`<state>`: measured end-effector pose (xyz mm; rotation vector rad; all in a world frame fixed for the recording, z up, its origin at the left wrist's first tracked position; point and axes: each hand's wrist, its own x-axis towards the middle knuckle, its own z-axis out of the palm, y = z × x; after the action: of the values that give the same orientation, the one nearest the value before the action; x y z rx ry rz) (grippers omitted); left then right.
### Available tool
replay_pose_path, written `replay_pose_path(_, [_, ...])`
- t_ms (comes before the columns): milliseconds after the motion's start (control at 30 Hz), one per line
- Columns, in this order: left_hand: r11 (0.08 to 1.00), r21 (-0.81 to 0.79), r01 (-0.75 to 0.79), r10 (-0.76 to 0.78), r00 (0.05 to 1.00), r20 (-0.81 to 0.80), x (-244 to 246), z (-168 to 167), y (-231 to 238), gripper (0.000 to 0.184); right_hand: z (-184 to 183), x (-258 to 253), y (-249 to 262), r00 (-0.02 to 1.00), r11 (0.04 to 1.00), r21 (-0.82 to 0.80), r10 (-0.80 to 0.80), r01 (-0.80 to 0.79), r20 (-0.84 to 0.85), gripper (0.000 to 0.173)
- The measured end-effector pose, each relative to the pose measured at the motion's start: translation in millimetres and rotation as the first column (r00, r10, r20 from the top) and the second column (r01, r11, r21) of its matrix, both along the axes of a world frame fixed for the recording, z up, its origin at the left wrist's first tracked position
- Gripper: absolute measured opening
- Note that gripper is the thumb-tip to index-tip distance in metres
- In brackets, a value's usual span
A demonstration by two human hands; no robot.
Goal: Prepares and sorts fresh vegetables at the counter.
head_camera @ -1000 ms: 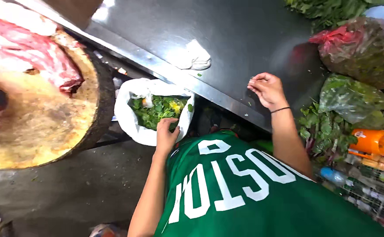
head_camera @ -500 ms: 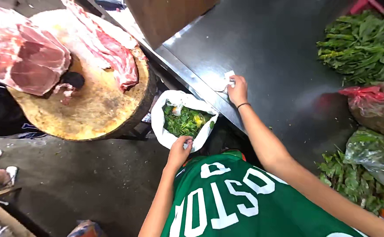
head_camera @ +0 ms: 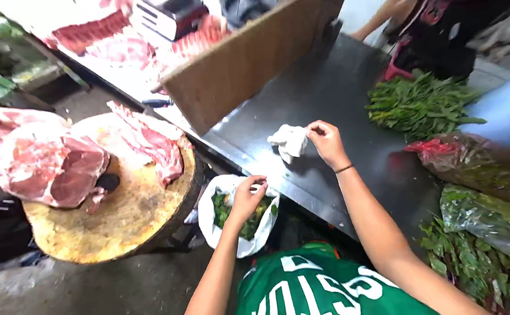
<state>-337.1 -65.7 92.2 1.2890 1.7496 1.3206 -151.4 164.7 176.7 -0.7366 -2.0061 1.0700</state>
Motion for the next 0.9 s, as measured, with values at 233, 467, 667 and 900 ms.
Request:
replay_pose_path(233, [0.960, 0.181, 0.214, -0.169, 0.957, -0.234, 23, 71, 127, 0.046, 59, 26, -3, 0.985, 0.993, -0.041, 0.103, -0.110, -0.135, 0.016])
replay_pose_path(467, [0.927, 0.213, 0.310, -0.289, 0.949, -0.125, 49, 116, 150, 0.018, 79, 79, 13, 0.748, 0.982, 0.084, 0.074, -0.171, 0.659, 0.063])
replay_pose_path(667, [0.896, -0.042, 0.441, -0.375, 0.706, -0.601, 65, 147, 130, 0.030, 68, 123, 25, 0.435, 0.984, 0.119, -0.050, -0.132, 0.899, 0.014])
replay_pose_path(900, [0.983, -0.121, 0.135, -0.181, 0.772, -0.609, 50, 129, 82, 0.038, 57, 186, 77, 0.830, 0.971, 0.138, 0.087, -0.194, 0.550, 0.020])
